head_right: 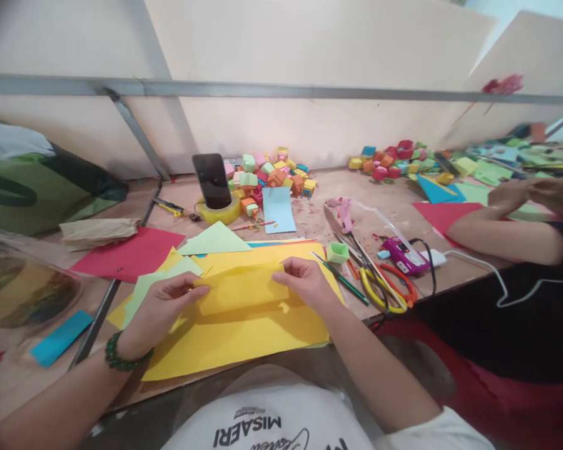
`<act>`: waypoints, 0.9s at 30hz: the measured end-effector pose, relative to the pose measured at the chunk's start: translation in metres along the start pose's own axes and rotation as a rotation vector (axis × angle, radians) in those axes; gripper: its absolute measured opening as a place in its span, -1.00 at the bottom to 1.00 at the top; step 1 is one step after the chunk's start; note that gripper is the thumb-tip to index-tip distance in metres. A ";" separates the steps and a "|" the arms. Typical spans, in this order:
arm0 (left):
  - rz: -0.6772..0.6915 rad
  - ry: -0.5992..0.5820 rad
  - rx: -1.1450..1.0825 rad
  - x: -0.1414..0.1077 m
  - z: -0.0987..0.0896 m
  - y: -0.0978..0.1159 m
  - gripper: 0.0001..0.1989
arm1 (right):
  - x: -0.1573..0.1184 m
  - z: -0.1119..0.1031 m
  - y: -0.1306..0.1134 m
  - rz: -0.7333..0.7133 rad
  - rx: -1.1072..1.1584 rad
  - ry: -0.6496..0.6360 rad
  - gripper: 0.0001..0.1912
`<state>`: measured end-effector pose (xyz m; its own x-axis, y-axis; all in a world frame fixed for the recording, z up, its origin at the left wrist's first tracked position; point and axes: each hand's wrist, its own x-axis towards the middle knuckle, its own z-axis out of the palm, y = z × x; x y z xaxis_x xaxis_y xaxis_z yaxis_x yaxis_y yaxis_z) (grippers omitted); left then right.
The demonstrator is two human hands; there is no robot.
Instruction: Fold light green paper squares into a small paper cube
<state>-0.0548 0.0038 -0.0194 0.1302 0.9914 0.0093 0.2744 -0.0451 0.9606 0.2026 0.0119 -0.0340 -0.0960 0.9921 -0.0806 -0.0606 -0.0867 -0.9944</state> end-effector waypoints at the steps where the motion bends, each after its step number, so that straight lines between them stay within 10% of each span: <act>1: -0.001 -0.002 -0.001 0.000 0.000 -0.001 -0.76 | -0.001 -0.001 0.001 -0.009 -0.015 -0.007 -0.57; 17: -0.103 0.050 -0.154 0.006 0.003 -0.022 -0.67 | -0.005 -0.008 0.028 -0.152 -0.126 0.229 -0.61; 27: -0.115 0.061 -0.145 -0.001 0.003 0.002 -0.67 | -0.009 -0.006 0.024 -0.177 -0.197 0.225 -0.65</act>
<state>-0.0517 0.0020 -0.0180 0.0466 0.9948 -0.0905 0.1433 0.0830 0.9862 0.2082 0.0013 -0.0579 0.1214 0.9873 0.1029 0.1384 0.0858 -0.9866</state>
